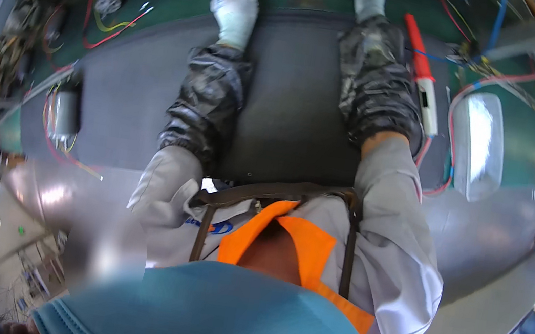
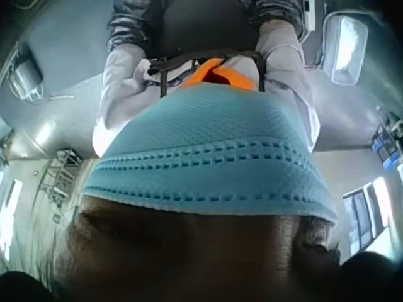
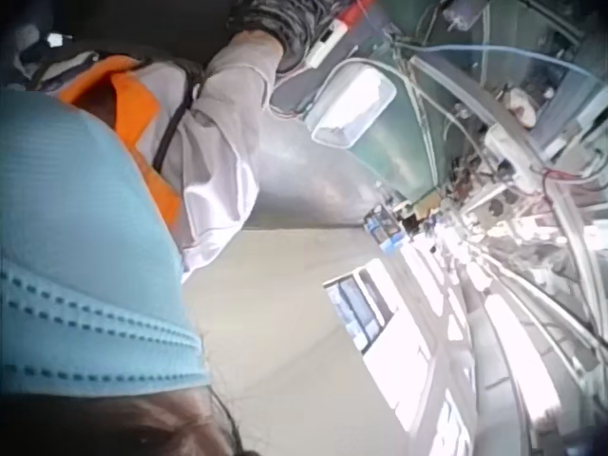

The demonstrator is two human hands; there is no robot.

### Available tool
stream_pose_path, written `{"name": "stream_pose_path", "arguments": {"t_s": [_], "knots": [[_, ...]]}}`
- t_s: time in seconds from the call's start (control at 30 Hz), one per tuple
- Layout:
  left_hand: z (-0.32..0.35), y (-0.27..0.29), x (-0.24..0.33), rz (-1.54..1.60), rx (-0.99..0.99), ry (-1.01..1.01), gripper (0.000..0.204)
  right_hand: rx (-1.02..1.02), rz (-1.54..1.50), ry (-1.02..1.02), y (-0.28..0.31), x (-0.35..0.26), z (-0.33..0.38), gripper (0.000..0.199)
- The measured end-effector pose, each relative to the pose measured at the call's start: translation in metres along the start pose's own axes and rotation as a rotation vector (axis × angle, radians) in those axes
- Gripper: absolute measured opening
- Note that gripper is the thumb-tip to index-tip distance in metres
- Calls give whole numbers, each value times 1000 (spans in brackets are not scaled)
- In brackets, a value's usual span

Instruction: Connecting wires to small electric motors and organizing them on an assembly line.

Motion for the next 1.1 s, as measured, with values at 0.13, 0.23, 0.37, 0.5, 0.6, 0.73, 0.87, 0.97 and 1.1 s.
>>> {"name": "stream_pose_path", "arguments": {"t_s": [0.13,0.23,0.37,0.5,0.6,0.73,0.87,0.97,1.1], "knots": [[2,22,76,170,115,-370,35,154,-11,55,88,-30,-42,10],[26,16,149,418,-120,-617,40,524,683,438,185,-130,-58,12],[65,-2,150,444,-361,-731,37,727,1577,346,191,-181,-76,43],[62,-21,140,376,-522,-540,35,463,1888,-68,235,-205,-111,89],[54,-35,162,423,-521,-481,34,540,1961,-74,270,-210,-99,78],[56,-40,135,347,-550,-398,34,546,2040,-24,154,-153,-79,66],[54,-41,129,335,-526,-362,34,441,2214,164,112,-137,-71,59],[49,-45,162,409,-515,-402,35,331,1922,28,220,-162,-103,62],[44,-39,156,461,-514,-320,33,310,1426,308,209,-135,-113,66]]}}
Point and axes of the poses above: each hand's wrist, its own z-axis away from the middle knuckle, its own y-axis out of the back of the hand, x = y × z, the point moved 8 cm from there along -z, towards the middle knuckle, and after that the axes turned 2 degrees about z, right-handed, at the moved point
